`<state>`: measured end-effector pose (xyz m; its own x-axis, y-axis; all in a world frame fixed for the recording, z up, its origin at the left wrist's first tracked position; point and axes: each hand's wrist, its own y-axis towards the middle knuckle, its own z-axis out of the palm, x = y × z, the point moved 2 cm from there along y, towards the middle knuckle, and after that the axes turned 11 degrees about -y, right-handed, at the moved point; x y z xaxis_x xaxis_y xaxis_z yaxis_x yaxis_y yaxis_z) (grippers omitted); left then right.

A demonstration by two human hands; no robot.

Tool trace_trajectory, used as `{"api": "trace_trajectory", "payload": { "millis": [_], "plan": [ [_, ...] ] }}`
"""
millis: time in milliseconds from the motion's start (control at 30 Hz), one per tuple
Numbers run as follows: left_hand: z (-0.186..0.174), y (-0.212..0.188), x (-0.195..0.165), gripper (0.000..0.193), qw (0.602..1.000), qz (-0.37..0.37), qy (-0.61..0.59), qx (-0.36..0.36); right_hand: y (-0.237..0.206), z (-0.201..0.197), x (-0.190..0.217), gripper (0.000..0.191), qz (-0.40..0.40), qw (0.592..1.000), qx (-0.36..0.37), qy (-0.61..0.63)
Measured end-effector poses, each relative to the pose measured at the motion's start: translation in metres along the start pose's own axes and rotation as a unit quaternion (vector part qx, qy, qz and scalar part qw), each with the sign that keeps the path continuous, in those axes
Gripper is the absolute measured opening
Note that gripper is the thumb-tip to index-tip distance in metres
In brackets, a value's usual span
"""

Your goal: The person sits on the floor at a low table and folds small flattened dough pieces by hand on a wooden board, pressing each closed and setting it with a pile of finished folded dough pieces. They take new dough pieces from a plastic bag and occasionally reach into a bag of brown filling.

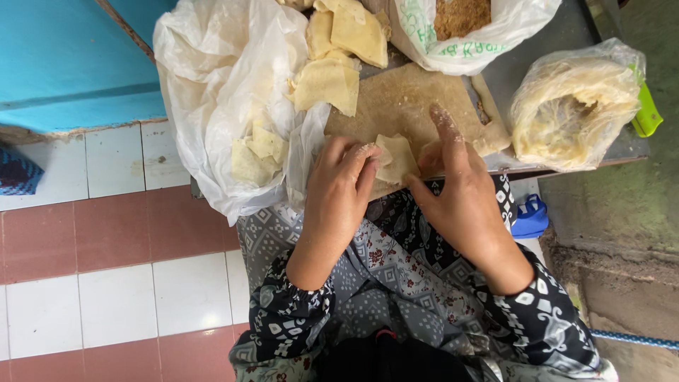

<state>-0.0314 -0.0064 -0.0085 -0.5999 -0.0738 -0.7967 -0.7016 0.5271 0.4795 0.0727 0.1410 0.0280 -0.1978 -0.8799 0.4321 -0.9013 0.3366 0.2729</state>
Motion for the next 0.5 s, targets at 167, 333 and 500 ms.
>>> {"api": "trace_trajectory", "payload": {
  "millis": [167,333,500],
  "plan": [
    [0.0,0.002,0.0,0.013,1.0,-0.009,-0.012,0.01,0.001,0.007,-0.002,0.089,0.066,0.995,0.013,0.07],
    [-0.001,0.002,0.0,0.015,1.0,0.001,0.001,0.012,0.008,0.004,-0.003,0.081,0.088,0.959,0.01,0.268],
    [-0.001,0.004,-0.002,0.016,1.0,0.007,-0.004,0.022,0.013,0.017,-0.006,0.082,0.059,0.966,-0.005,0.251]
  ]
}}
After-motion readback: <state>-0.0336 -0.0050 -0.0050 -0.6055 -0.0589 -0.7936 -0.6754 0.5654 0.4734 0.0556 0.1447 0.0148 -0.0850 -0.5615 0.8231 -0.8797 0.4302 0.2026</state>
